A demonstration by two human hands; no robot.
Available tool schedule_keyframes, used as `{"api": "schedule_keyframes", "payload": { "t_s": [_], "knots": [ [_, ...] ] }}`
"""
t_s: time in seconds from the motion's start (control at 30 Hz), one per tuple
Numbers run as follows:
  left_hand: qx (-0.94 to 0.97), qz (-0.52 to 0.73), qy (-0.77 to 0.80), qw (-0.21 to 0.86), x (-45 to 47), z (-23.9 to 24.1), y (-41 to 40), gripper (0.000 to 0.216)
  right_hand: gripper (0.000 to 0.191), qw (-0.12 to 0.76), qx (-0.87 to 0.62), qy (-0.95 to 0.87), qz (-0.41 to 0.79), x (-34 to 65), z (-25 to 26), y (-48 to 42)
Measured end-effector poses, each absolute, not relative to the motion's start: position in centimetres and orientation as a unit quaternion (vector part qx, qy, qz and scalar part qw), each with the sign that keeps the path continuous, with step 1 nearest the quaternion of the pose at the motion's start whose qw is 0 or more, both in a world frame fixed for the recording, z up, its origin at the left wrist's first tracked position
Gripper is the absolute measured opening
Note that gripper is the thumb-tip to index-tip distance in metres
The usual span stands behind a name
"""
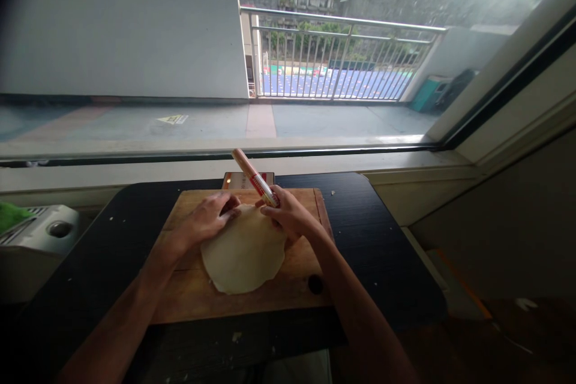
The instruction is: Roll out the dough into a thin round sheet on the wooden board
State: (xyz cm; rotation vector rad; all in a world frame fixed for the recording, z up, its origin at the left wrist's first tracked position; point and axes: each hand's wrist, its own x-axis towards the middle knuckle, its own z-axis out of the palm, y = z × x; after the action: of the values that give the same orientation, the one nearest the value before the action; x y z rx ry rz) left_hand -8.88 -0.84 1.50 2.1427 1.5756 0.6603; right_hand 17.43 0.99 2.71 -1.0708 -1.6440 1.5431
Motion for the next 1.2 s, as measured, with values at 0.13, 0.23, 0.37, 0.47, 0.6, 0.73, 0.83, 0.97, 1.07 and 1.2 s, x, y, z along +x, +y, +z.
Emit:
{"api": "schedule_keyframes", "payload": {
  "t_s": [0.13, 0.23, 0.37, 0.47, 0.6, 0.73, 0.83, 0.97, 1.07, 1.2],
  "knots": [
    [0.764, 0.243, 0.558, 0.211, -8.9, 1.4, -0.8, 0.009, 0.035, 0.316, -0.405, -0.621, 0.592, 17.4, 2.8, 1.0],
    [0.760, 0.252, 0.558, 0.218, -8.9, 1.3, -0.7, 0.010, 0.034, 0.317, -0.406, -0.618, 0.593, 17.3, 2.9, 1.0],
    [0.761, 0.256, 0.555, 0.218, -8.9, 1.1, -0.5, 0.013, 0.034, 0.318, -0.408, -0.620, 0.590, 17.3, 2.9, 1.0],
    [0.754, 0.260, 0.561, 0.222, -8.9, 1.1, -0.3, 0.016, 0.034, 0.319, -0.404, -0.622, 0.590, 17.4, 2.7, 1.0],
    [0.756, 0.287, 0.542, 0.229, -8.7, 1.2, -0.2, 0.017, 0.032, 0.319, -0.405, -0.626, 0.586, 17.4, 2.6, 1.0],
    [0.771, 0.292, 0.532, 0.193, -8.3, 1.4, -0.4, 0.020, 0.033, 0.319, -0.410, -0.626, 0.582, 17.3, 2.7, 1.0],
    [0.770, 0.281, 0.544, 0.179, -7.9, 1.6, -0.5, 0.017, 0.033, 0.317, -0.415, -0.623, 0.582, 17.3, 2.8, 0.9],
    [0.747, 0.268, 0.579, 0.186, -7.5, 1.3, -0.6, 0.013, 0.030, 0.317, -0.417, -0.627, 0.577, 17.2, 2.8, 0.9],
    [0.736, 0.262, 0.598, 0.179, -7.1, 0.8, -0.6, 0.012, 0.029, 0.319, -0.417, -0.631, 0.572, 17.3, 2.7, 0.9],
    [0.741, 0.245, 0.610, 0.135, -6.5, 0.2, -0.8, 0.020, 0.032, 0.320, -0.416, -0.630, 0.572, 17.3, 2.6, 1.0]
  ]
}}
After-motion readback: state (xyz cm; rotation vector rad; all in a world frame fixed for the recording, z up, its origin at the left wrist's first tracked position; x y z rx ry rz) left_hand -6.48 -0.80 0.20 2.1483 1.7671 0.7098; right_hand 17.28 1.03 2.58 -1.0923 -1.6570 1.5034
